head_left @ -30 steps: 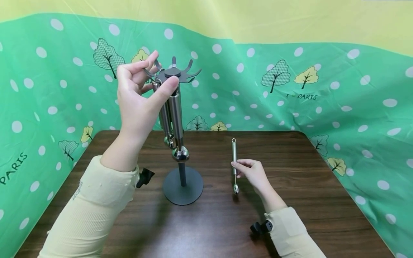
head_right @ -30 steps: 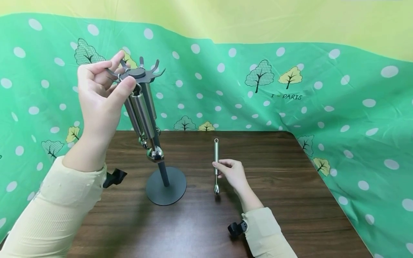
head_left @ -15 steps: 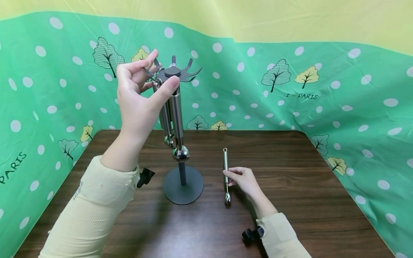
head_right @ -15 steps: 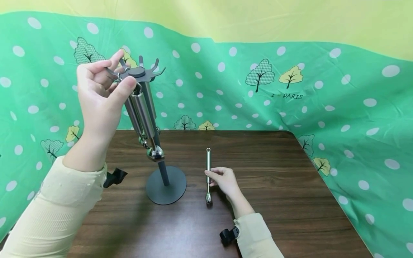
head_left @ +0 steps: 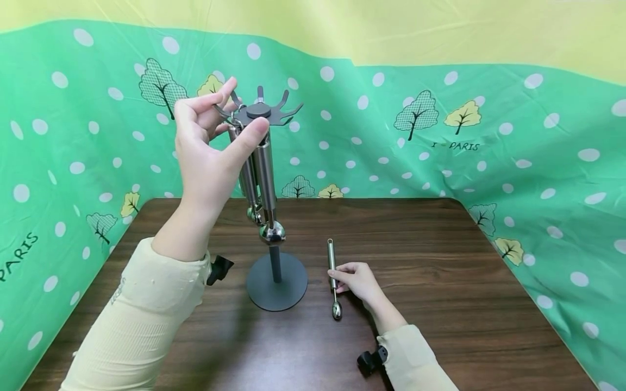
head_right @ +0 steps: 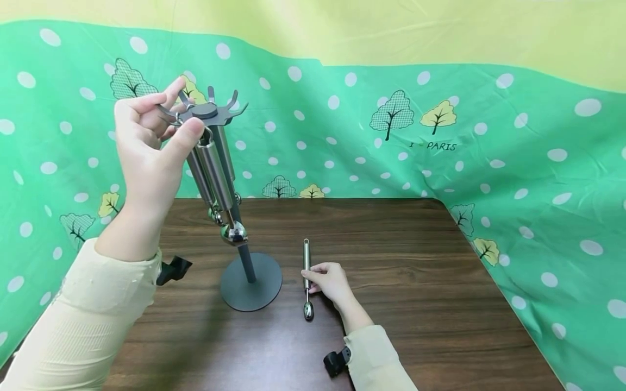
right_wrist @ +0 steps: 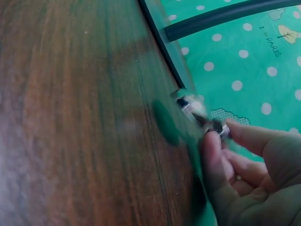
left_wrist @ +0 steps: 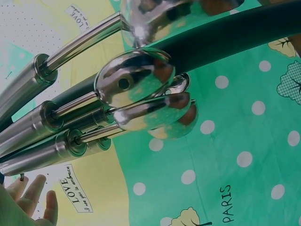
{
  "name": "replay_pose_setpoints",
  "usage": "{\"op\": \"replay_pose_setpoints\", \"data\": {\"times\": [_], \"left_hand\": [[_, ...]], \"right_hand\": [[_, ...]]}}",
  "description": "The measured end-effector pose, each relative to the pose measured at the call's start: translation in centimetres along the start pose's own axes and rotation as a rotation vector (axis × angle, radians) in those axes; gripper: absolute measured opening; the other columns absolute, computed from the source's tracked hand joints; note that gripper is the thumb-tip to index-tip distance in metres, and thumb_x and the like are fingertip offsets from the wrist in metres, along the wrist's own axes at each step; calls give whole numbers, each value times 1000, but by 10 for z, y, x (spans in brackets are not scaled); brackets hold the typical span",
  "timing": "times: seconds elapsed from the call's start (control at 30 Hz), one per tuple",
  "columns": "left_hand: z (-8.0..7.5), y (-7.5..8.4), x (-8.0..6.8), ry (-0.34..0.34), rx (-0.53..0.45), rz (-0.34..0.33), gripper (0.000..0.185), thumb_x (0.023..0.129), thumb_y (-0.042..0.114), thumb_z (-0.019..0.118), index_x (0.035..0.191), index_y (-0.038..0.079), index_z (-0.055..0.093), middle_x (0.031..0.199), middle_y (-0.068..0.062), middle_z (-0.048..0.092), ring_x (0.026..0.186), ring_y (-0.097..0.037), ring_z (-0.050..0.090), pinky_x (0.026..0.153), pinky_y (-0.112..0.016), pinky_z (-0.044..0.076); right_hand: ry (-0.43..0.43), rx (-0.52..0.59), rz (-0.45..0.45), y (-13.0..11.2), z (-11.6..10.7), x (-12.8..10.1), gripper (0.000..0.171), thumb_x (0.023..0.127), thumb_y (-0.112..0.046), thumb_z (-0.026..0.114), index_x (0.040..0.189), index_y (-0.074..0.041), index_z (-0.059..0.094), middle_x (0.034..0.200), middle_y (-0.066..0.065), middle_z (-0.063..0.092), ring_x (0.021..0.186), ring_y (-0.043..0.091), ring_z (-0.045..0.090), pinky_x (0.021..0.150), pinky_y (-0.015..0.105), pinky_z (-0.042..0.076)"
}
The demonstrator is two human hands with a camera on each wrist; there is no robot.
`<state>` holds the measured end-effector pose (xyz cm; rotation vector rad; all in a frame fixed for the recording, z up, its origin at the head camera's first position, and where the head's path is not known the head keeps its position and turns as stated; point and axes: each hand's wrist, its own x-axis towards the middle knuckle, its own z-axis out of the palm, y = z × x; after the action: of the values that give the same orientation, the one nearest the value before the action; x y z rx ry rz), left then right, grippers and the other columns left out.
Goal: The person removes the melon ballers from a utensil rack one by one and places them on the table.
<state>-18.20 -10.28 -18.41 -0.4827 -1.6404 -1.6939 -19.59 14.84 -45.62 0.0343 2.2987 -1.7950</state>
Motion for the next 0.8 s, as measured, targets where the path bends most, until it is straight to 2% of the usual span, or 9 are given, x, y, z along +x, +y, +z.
{"op": "replay_pose_setpoints", "data": {"times": [0.17, 0.3, 0.8], "left_hand": [[-1, -1, -1, 6, 12, 4, 69, 66, 41, 80, 115, 8, 43, 129, 3, 57, 110, -14, 56, 88, -27, 37], [-2, -2, 0, 6, 11, 4, 66, 67, 38, 79, 115, 8, 43, 129, 3, 57, 110, -15, 56, 88, -27, 37], [-2, -2, 0, 10, 6, 4, 70, 65, 42, 80, 115, 8, 43, 129, 3, 57, 110, -16, 56, 88, -27, 37]], "right_hand": [[42, -91, 61, 0, 4, 2, 19, 80, -11, 71, 87, 7, 68, 68, 8, 65, 51, 11, 61, 53, 28, 55], [64, -151, 77, -2, 7, 3, 16, 79, -12, 72, 83, 4, 69, 66, 8, 66, 47, 11, 61, 51, 28, 54], [106, -188, 80, -4, 13, 2, 19, 78, -14, 73, 87, 2, 69, 66, 7, 68, 44, 12, 61, 47, 25, 52]]}}
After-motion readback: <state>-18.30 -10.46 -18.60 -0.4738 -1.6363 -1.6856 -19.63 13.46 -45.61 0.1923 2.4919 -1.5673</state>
